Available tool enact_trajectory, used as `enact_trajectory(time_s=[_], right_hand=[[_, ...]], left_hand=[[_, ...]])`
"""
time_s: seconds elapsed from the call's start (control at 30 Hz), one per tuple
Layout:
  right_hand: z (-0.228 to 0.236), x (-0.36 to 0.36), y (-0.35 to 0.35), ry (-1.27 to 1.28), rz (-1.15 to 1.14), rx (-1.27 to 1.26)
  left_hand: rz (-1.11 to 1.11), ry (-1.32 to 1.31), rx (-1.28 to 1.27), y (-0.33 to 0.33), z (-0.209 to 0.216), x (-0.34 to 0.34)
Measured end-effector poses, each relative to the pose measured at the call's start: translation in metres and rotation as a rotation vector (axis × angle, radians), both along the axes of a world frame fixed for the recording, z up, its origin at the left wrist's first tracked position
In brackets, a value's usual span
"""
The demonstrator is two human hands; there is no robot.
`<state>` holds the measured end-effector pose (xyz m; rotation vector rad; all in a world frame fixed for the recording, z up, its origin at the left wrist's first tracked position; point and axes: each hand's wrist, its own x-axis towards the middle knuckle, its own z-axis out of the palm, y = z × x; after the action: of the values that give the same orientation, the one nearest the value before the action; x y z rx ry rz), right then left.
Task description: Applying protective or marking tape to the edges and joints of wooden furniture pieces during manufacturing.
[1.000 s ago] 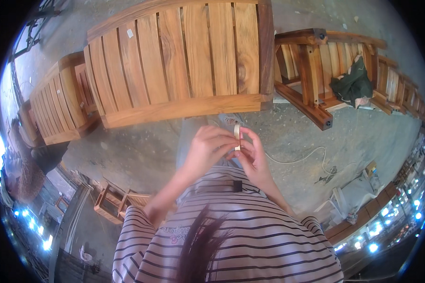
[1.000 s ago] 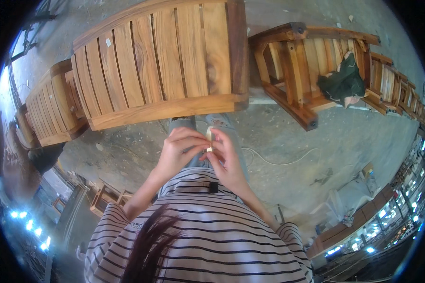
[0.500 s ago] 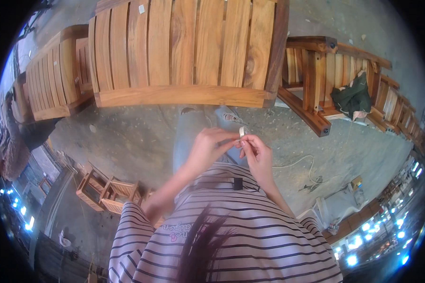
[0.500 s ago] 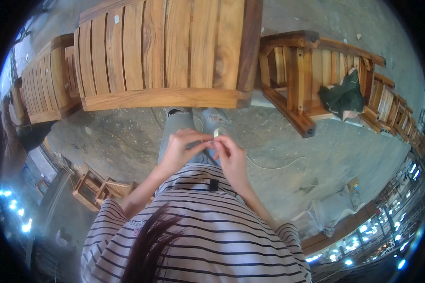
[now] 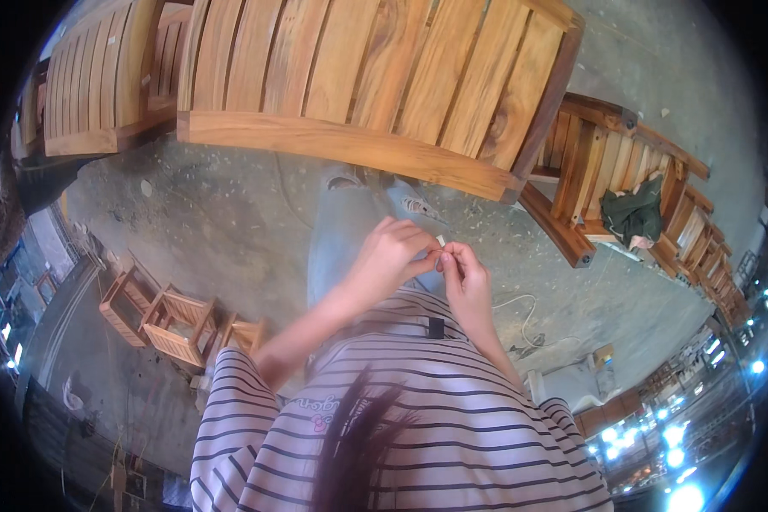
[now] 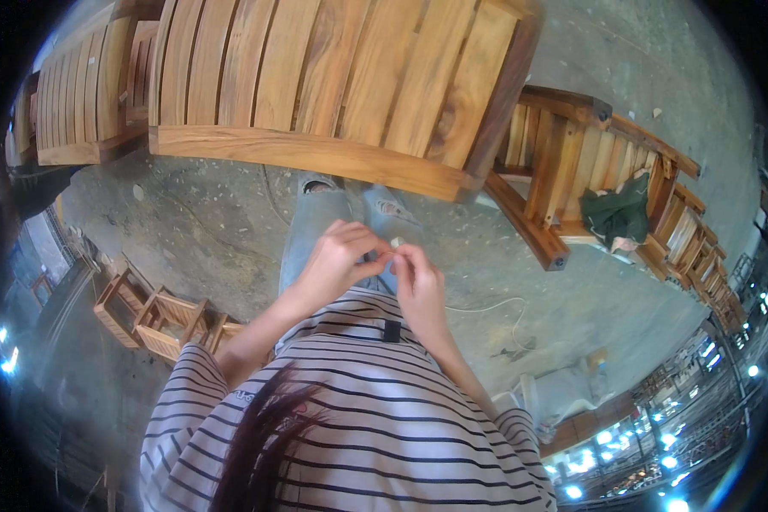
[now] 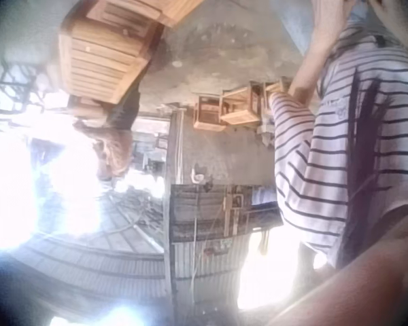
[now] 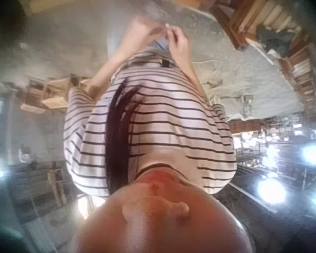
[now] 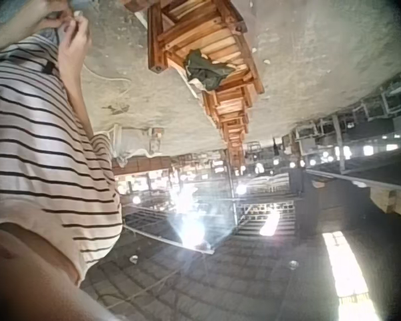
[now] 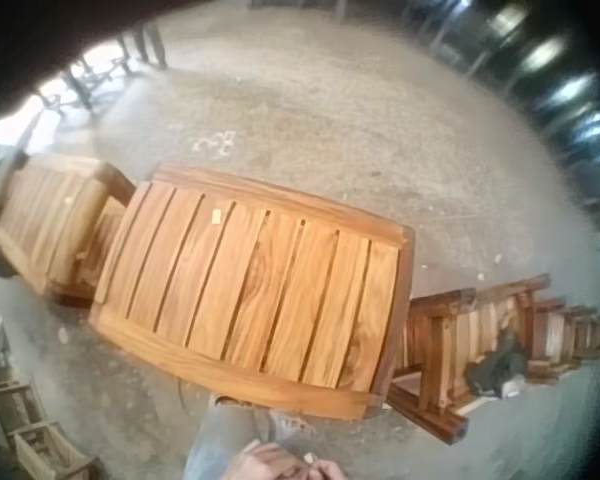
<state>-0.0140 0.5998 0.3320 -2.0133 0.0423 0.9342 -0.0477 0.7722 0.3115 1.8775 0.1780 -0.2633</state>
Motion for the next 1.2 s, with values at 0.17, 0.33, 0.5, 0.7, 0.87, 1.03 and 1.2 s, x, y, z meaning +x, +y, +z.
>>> enact_trajectory(time_s=[0.17,0.33,0.5,0.7,0.87,1.03,1.2], right_hand=[[-0.008,-0.007,-0.002,-0.03,0.008,0.056],[-0.006,-0.005,-0.001,-0.01,0.047,0.001],[0.0,0.002,0.003,0.004,0.119,-0.047],[0.01,0.016,-0.004,0.108,0.168,0.009],[0.021,0.025,-0.009,0.218,0.166,0.083],[0.023,0.025,-0.019,0.349,0.119,0.165],[0.028,0.029,-0.026,0.315,0.051,0.174]], left_hand=[[0.014,-0.051,0.019,0.001,-0.004,-0.005],[0.011,-0.051,0.007,-0.002,-0.006,-0.008],[-0.048,-0.094,0.082,-0.008,-0.009,-0.003],[-0.164,-0.241,0.055,-0.005,-0.007,0.006],[-0.251,-0.307,-0.009,0.002,-0.006,0.012],[-0.432,-0.338,-0.062,0.01,-0.001,0.025],[-0.325,-0.148,-0.253,0.012,0.004,0.034]])
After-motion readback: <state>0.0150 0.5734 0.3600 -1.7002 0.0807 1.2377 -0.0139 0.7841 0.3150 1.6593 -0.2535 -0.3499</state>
